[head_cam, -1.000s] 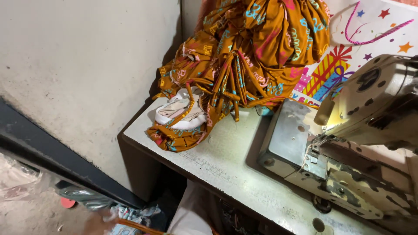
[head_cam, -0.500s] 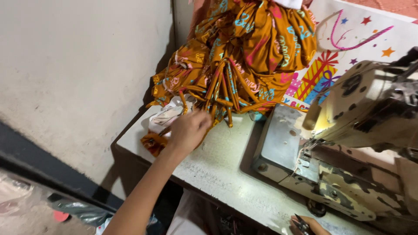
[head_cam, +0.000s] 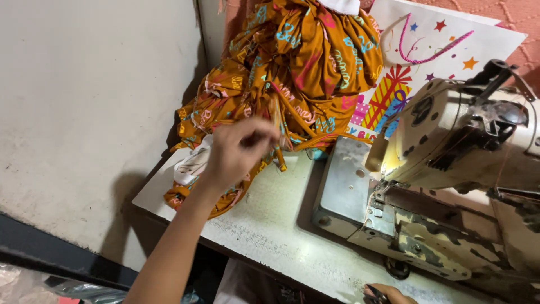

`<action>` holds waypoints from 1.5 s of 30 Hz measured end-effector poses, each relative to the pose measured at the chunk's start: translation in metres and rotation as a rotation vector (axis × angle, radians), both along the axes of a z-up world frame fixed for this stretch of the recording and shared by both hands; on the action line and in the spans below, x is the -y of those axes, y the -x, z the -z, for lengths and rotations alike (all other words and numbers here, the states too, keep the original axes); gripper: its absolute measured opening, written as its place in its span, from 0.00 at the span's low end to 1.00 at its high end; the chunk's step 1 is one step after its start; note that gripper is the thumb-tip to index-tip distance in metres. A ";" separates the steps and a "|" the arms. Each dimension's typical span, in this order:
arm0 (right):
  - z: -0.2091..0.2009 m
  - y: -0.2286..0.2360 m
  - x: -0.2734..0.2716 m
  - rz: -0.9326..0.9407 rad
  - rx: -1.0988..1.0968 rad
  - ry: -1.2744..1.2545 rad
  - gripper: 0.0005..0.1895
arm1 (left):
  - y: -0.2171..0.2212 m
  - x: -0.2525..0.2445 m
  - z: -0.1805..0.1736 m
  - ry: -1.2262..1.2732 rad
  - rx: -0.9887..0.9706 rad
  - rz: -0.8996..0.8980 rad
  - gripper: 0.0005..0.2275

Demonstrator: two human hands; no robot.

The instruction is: Trimming loose threads from fabric straps using a thread nipper at a sewing workstation

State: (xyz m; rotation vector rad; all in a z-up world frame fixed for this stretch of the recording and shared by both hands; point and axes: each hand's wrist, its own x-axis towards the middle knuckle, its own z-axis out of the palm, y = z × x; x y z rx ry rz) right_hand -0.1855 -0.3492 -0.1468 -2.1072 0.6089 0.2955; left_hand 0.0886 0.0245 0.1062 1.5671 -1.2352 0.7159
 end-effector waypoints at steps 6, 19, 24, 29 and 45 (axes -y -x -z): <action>-0.070 -0.004 -0.078 0.249 0.292 0.053 0.11 | 0.064 -0.010 0.079 0.091 -0.842 0.368 0.10; -0.112 -0.063 -0.176 -0.144 0.912 0.496 0.15 | 0.097 0.004 0.143 0.479 -1.390 0.255 0.07; -0.121 -0.071 -0.176 -0.194 1.001 0.635 0.14 | 0.106 0.004 0.135 0.314 -1.380 0.212 0.16; -0.133 -0.083 -0.177 -0.244 1.188 0.845 0.13 | 0.114 0.001 0.126 0.280 -1.422 0.333 0.19; -0.130 -0.067 -0.178 -0.353 1.236 0.786 0.13 | 0.112 -0.020 0.143 -0.110 -1.082 0.022 0.14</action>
